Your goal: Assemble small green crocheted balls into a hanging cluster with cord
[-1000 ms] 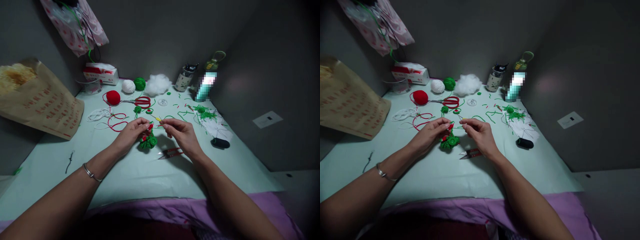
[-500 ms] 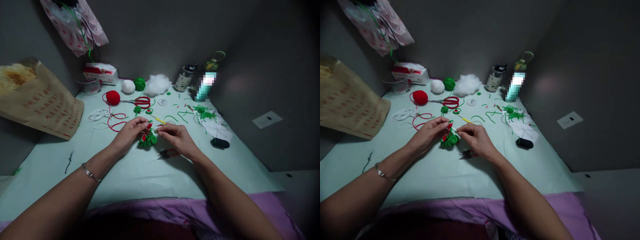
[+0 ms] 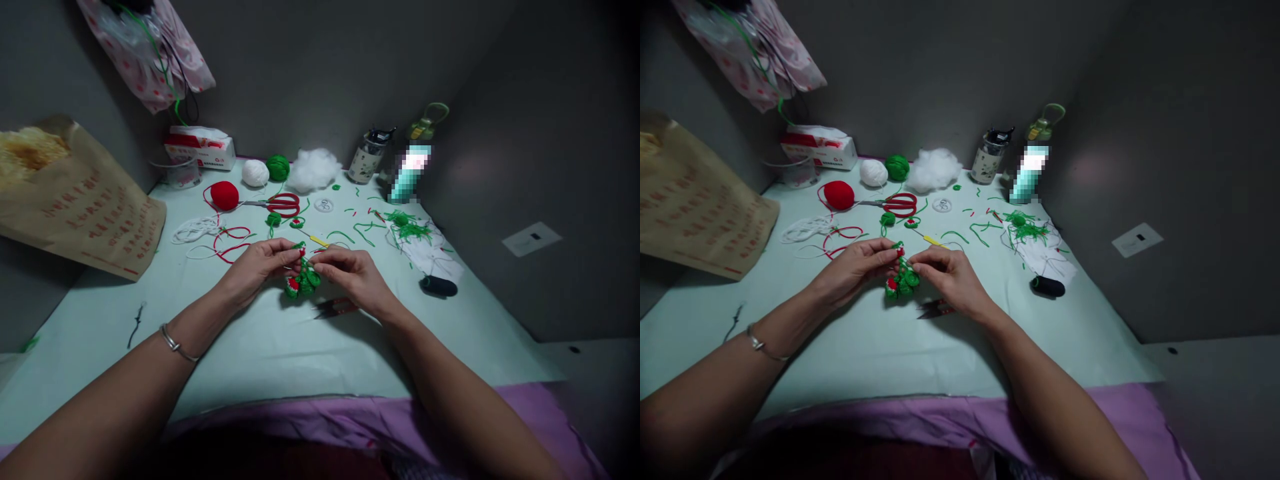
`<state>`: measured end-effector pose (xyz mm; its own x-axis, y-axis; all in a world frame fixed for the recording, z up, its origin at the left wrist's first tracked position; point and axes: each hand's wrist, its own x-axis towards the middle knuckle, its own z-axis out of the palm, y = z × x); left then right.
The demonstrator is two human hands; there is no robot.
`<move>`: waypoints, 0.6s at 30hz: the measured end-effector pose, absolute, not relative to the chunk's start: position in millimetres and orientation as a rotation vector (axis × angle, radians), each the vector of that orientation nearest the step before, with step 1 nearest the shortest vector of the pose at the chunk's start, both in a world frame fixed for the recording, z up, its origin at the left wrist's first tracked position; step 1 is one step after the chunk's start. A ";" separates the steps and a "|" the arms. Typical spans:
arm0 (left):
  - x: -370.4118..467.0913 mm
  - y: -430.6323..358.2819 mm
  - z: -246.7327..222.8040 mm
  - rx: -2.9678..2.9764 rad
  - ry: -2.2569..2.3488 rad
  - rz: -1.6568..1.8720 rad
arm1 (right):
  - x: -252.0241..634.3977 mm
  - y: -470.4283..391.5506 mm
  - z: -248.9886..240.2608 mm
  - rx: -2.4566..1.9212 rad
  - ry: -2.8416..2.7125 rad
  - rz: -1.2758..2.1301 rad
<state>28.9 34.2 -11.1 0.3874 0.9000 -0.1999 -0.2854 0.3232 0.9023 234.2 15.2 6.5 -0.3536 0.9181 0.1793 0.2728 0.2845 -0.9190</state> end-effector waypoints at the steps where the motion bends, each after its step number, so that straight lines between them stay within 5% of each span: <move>1: 28.3 34.3 -10.2 0.888 0.814 0.889 | 234.3 15.2 6.6 -1.068 -1.804 1.072; 18: 25.7 34.1 -6.6 0.845 0.746 0.880 | 238.6 16.6 6.0 -1.027 -1.991 0.701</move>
